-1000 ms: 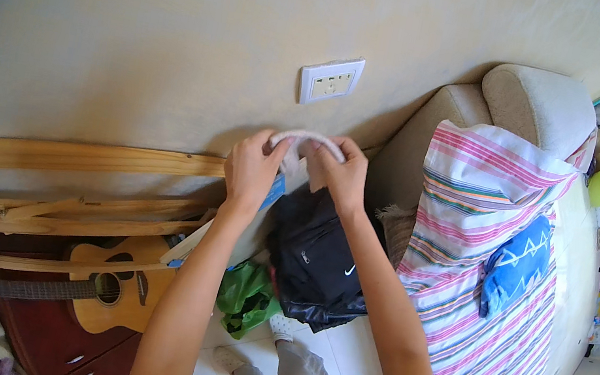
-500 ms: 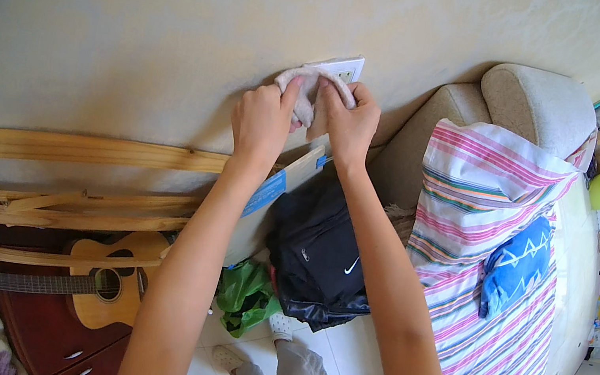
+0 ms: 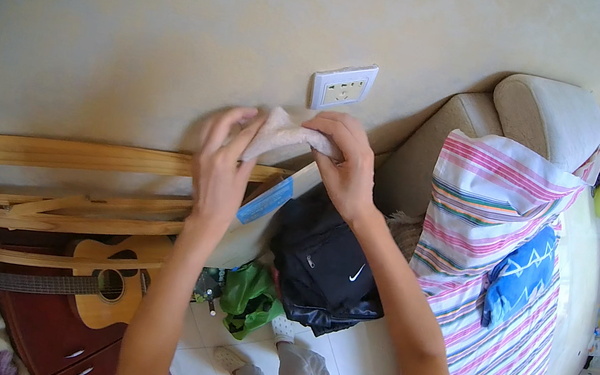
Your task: The person wipes a wall area, a wooden easel, a whiteboard surface, a green plastic bag, and a black backpack using a cloth.
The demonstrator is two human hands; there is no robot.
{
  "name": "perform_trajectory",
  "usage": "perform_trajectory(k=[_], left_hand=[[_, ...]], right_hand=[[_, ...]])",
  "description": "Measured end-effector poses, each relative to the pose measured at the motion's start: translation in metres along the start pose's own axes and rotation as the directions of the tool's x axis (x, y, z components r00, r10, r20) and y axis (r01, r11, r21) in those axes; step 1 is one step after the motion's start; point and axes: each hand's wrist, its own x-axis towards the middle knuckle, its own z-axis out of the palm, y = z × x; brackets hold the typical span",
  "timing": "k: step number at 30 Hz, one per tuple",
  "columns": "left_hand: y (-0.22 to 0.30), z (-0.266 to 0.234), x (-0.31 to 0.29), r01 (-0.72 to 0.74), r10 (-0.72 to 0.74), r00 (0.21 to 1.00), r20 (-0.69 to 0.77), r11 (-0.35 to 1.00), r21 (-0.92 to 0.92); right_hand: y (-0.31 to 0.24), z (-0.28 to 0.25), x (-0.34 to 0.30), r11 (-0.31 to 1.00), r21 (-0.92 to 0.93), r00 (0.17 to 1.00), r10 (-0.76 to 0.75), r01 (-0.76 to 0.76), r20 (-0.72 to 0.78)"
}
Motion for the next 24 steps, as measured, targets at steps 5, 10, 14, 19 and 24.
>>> perform_trajectory(k=[5, 10, 14, 19, 24], left_hand=[[0.014, -0.038, 0.042, -0.196, 0.281, 0.899, -0.336, 0.944, 0.264], [-0.019, -0.020, 0.041, -0.235, 0.416, 0.867, -0.275, 0.827, 0.511], [-0.034, 0.001, 0.014, -0.318, 0.367, 0.930, -0.026, 0.838, 0.443], [-0.048, 0.015, -0.009, -0.390, 0.336, 0.920, 0.202, 0.830, 0.399], [-0.049, 0.017, -0.020, -0.460, 0.339, 0.878, 0.338, 0.793, 0.399]], right_hand=[[-0.053, -0.010, 0.043, 0.611, -0.402, 0.662, -0.749, 0.682, -0.017], [-0.012, 0.013, 0.054, 0.539, -0.467, 0.624, -0.781, 0.701, 0.036], [0.028, 0.029, 0.028, 0.675, -0.338, 0.735, -0.673, 0.656, 0.082], [0.049, 0.031, 0.001, 0.748, -0.328, 0.817, -0.541, 0.577, 0.201], [0.040, 0.026, -0.013, 0.782, -0.316, 0.833, -0.433, 0.538, 0.345]])
